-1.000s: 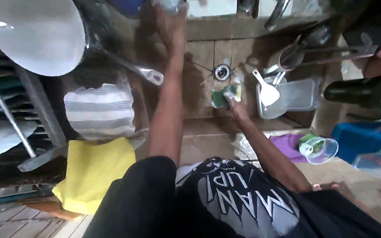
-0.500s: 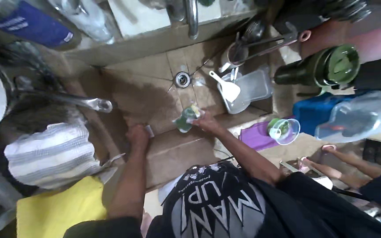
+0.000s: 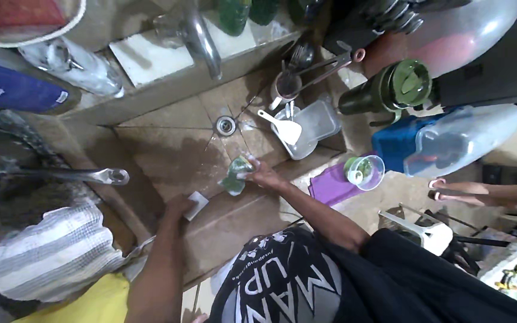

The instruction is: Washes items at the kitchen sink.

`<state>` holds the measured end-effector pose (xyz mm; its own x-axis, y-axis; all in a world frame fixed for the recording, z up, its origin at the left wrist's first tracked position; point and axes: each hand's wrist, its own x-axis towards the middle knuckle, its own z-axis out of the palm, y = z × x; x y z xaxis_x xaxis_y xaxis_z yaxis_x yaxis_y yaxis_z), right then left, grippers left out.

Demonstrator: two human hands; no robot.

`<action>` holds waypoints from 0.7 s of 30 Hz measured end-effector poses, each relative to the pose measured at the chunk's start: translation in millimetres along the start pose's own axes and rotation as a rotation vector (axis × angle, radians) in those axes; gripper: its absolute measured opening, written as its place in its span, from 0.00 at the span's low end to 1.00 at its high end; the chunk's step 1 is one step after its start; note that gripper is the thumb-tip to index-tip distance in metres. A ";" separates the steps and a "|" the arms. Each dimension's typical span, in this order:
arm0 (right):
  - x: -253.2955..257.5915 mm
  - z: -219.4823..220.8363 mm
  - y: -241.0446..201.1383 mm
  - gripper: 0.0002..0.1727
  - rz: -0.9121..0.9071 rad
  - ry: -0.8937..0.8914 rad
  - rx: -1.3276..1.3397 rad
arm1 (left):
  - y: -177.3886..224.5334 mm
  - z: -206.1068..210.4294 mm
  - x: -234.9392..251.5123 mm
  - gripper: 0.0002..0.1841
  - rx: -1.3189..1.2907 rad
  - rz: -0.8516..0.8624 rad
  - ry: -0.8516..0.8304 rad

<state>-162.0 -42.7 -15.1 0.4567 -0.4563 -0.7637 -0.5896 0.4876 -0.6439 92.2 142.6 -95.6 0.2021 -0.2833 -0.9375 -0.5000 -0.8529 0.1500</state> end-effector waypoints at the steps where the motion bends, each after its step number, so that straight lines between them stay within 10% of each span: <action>1: -0.9 0.0 0.0 0.32 0.007 0.001 0.010 | -0.7 0.5 -0.1 0.25 -0.050 0.021 0.005; 13: -20.1 -1.0 -24.7 0.36 -0.314 -0.123 -0.179 | 84.5 10.6 -67.3 0.21 -0.999 0.296 0.136; 21: -24.9 14.4 -43.8 0.25 -0.836 0.288 -0.435 | 134.8 26.0 -128.7 0.19 -1.428 0.618 0.120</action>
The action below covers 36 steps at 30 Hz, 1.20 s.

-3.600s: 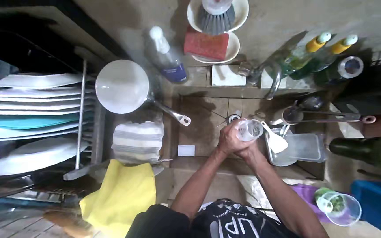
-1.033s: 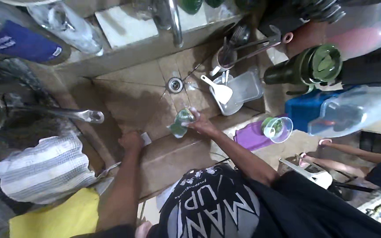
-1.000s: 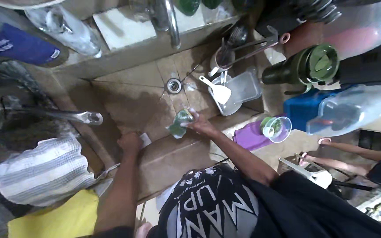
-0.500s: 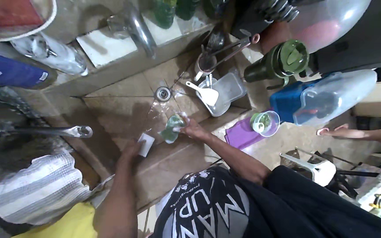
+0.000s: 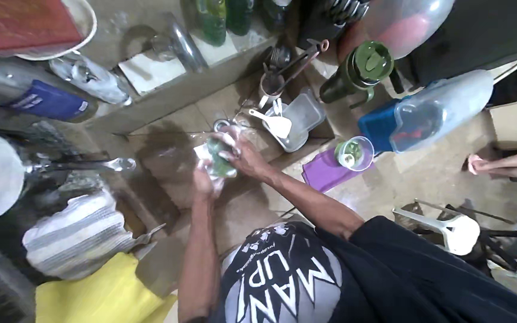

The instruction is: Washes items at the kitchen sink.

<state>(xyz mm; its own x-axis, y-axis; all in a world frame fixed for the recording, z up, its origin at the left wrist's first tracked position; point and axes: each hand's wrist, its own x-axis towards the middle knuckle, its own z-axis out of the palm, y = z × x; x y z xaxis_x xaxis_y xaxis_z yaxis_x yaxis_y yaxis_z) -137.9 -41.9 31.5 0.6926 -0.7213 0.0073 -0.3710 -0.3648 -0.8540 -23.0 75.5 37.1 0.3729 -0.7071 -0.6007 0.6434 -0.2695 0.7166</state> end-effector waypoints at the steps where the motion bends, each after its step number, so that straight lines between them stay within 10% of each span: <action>1: -2.0 0.3 -5.2 0.23 -0.024 0.032 -0.047 | 5.1 10.3 1.7 0.26 -0.097 0.017 -0.015; 3: -5.8 3.7 -17.2 0.23 -0.063 0.024 -0.075 | 11.8 13.7 5.1 0.38 -0.230 0.043 -0.082; 7: -17.3 -13.6 -18.9 0.56 -0.110 -0.193 -0.184 | 17.2 17.5 6.0 0.37 -0.319 0.069 -0.114; 17: -24.5 -9.0 -29.1 0.27 -0.205 -0.080 -0.284 | 12.8 23.1 -4.1 0.33 -0.268 0.003 -0.079; 31: -40.9 -14.5 -18.5 0.26 -0.284 -0.264 -0.238 | 16.7 6.8 -1.1 0.32 -0.203 0.052 -0.030; 36: -24.6 2.1 -29.1 0.25 -0.219 -0.024 -0.323 | 9.5 20.9 -4.6 0.33 -0.187 0.025 -0.032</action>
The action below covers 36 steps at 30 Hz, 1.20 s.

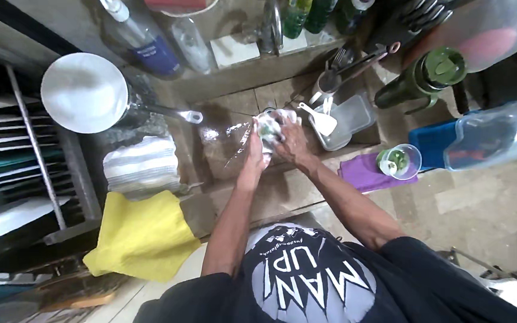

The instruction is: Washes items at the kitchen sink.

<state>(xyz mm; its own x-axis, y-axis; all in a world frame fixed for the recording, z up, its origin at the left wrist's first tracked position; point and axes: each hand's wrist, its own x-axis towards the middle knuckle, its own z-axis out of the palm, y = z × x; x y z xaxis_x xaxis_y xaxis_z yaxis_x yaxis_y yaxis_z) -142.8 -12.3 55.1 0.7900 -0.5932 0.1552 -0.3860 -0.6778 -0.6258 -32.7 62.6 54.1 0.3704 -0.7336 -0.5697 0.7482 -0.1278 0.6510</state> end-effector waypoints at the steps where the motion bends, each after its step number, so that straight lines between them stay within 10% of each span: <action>1: -6.6 2.8 -3.5 0.27 -0.005 -0.006 0.065 | 4.3 -0.7 1.1 0.33 0.019 0.004 0.018; 15: -29.2 -3.0 -8.0 0.20 -0.116 0.213 0.413 | 7.9 0.7 0.1 0.24 0.190 0.122 0.179; 36: 32.9 -27.8 -12.8 0.19 0.309 0.233 0.616 | 10.5 0.9 -13.8 0.26 0.082 -0.041 -0.251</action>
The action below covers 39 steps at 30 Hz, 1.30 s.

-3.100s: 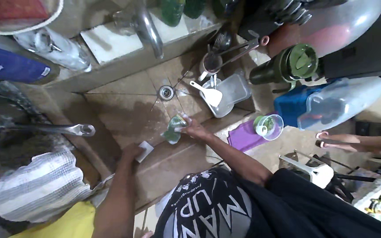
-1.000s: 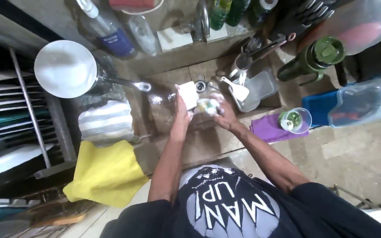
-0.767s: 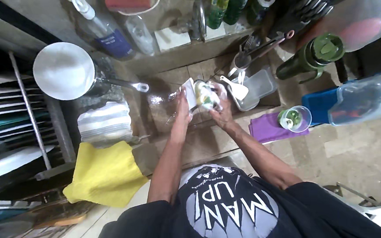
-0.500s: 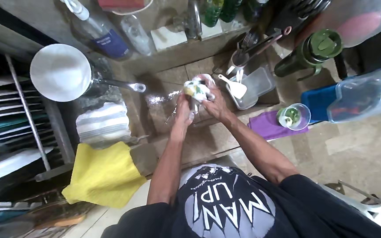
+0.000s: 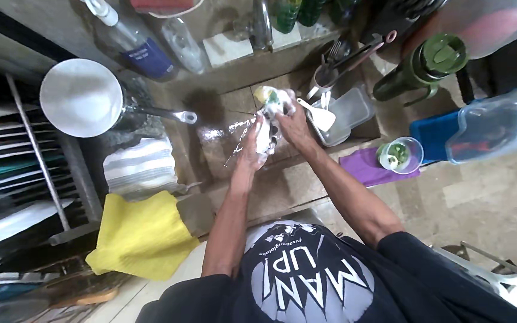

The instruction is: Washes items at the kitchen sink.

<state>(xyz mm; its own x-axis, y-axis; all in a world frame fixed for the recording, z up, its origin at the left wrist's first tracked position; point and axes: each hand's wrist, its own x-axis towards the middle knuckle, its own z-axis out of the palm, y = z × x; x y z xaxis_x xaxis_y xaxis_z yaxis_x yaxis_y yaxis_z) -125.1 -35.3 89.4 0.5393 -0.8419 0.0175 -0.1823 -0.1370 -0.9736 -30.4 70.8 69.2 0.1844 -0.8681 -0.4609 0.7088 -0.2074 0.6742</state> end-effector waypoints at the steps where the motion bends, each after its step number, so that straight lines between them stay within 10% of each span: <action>1: 2.9 -1.5 3.0 0.20 -0.044 0.023 -0.040 | 1.0 1.5 0.8 0.28 -0.042 0.002 0.002; 11: -46.3 -5.8 27.4 0.22 -0.504 -0.354 -0.467 | -0.4 -9.8 17.1 0.34 -0.196 0.064 0.140; 18: -4.0 -8.3 -4.0 0.17 -0.082 -0.191 -0.143 | 5.2 -7.3 -2.5 0.19 0.019 0.123 -0.031; 21: 0.1 -14.9 -12.8 0.18 0.134 -0.209 -0.081 | 13.2 -19.6 -8.1 0.33 0.275 0.074 -0.064; 28: -18.2 -8.4 -9.4 0.18 -0.284 -0.213 -0.313 | 1.8 -13.3 -11.7 0.34 0.560 0.212 0.164; 39: -11.9 -6.9 11.3 0.15 -0.212 -0.125 -0.273 | 0.6 -15.0 -16.7 0.30 0.415 0.156 0.253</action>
<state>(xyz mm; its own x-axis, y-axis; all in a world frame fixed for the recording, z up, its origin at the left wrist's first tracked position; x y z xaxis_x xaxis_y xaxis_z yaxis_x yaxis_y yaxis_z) -139.3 -30.5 79.8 0.6816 -0.7122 0.1678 -0.2598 -0.4500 -0.8544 -22.8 91.9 68.6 0.4619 -0.7773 -0.4272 0.3388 -0.2905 0.8949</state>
